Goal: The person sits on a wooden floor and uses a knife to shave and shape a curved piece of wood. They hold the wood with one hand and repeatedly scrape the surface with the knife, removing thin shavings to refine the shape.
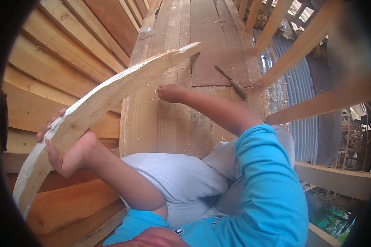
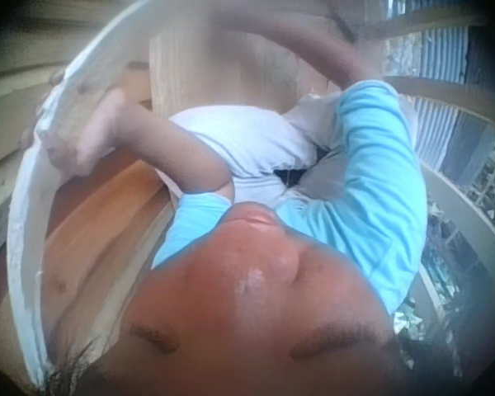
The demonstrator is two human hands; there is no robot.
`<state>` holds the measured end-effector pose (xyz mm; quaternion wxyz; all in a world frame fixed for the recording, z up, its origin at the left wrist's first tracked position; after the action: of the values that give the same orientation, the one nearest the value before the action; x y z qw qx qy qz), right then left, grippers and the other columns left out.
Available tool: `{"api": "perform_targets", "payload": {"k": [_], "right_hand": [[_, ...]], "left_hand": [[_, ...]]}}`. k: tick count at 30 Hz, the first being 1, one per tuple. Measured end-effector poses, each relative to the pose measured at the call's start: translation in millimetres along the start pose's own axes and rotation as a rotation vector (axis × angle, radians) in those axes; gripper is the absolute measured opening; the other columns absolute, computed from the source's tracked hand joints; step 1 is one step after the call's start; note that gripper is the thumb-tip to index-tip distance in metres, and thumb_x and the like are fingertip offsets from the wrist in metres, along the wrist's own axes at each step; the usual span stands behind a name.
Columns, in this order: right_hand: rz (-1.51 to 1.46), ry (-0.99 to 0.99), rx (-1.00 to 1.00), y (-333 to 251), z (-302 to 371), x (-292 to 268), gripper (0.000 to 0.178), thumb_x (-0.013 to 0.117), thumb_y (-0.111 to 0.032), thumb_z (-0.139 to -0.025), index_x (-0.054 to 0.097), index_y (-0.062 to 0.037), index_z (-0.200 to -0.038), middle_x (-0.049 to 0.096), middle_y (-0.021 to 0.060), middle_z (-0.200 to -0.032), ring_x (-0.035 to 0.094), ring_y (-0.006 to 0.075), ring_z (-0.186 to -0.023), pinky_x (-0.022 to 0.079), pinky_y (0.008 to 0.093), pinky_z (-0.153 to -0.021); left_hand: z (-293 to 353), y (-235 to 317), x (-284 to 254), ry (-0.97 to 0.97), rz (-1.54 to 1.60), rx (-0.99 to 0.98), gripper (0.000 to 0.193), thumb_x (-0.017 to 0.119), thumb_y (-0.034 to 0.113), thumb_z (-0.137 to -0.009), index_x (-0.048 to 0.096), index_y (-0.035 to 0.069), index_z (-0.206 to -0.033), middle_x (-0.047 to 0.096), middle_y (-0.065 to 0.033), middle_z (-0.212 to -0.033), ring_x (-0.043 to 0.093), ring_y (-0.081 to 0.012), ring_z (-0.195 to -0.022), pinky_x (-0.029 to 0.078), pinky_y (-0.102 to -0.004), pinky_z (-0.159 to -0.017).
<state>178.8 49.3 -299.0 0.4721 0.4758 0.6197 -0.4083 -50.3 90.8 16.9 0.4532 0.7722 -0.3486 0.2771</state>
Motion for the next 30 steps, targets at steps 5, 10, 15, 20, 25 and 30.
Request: {"api": "perform_targets", "payload": {"k": [5,10,15,20,25,30], "right_hand": [[-0.031,0.011,0.298,31.6,158.6,-100.8,0.011,0.059,-0.01,-0.079,0.062,-0.0005,-0.073,0.055,0.0088,-0.088,0.06,0.0222,-0.082,0.057,0.0357,-0.063],[0.748,-0.149,1.28,67.2,270.4,-167.6,0.014,0.056,-0.002,-0.081,0.068,0.0041,-0.076,0.065,0.0206,-0.081,0.064,0.0356,-0.073,0.055,0.0424,-0.064],[0.215,-0.047,1.291,28.3,289.8,-160.5,0.012,0.064,-0.008,-0.081,0.07,0.0007,-0.086,0.068,0.0242,-0.093,0.069,0.0355,-0.086,0.057,0.0413,-0.074],[0.031,-0.08,1.372,23.3,281.6,-124.3,0.031,0.072,-0.029,-0.079,0.069,-0.0004,-0.088,0.068,0.0214,-0.095,0.066,0.0372,-0.092,0.055,0.0439,-0.076],[-0.018,-0.257,1.278,22.1,257.2,-102.0,0.038,0.073,-0.032,-0.08,0.067,-0.0017,-0.101,0.067,0.02,-0.104,0.065,0.0374,-0.098,0.054,0.0431,-0.082],[0.059,-0.254,1.326,79.3,353.5,-58.8,0.029,0.063,-0.018,-0.084,0.065,0.0044,-0.103,0.064,0.0257,-0.111,0.063,0.0389,-0.102,0.053,0.0439,-0.085]], "left_hand": [[0.0,-6.9,3.8,-0.025,0.107,-0.07,0.037,0.061,0.02,-0.062,0.052,0.011,-0.097,0.048,-0.013,-0.078,0.052,-0.0256,-0.08,0.045,-0.0499,-0.079],[1.8,-10.8,4.5,-0.041,0.16,-0.138,0.036,0.061,0.016,-0.062,0.053,0.008,-0.096,0.05,-0.0142,-0.082,0.054,-0.0294,-0.085,0.046,-0.0531,-0.087],[-2.2,-9.7,-2.2,-0.062,0.17,-0.151,0.034,0.06,0.016,-0.063,0.053,0.008,-0.095,0.049,-0.0131,-0.083,0.052,-0.0301,-0.085,0.046,-0.0518,-0.086],[-1.2,-11.1,-3.6,-0.084,0.207,-0.186,0.03,0.061,0.016,-0.065,0.053,0.009,-0.094,0.048,-0.0118,-0.084,0.05,-0.0284,-0.084,0.046,-0.0518,-0.085],[10.5,4.9,11.1,-0.15,0.175,-0.14,0.033,0.06,0.016,-0.063,0.052,0.008,-0.094,0.049,-0.0134,-0.084,0.052,-0.0283,-0.084,0.047,-0.0498,-0.084],[37.8,-2.9,41.7,-0.236,0.291,-0.172,0.032,0.061,0.018,-0.063,0.052,0.009,-0.093,0.05,-0.0118,-0.082,0.052,-0.0268,-0.082,0.047,-0.0479,-0.081]]}}
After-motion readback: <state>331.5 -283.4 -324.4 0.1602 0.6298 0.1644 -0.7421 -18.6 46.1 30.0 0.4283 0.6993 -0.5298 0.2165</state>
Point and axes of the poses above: each hand's wrist, its own z-axis away from the middle knuckle, its own x-axis out of the palm, y = z × x, the point moved 2 cm from there along -z, towards the middle knuckle
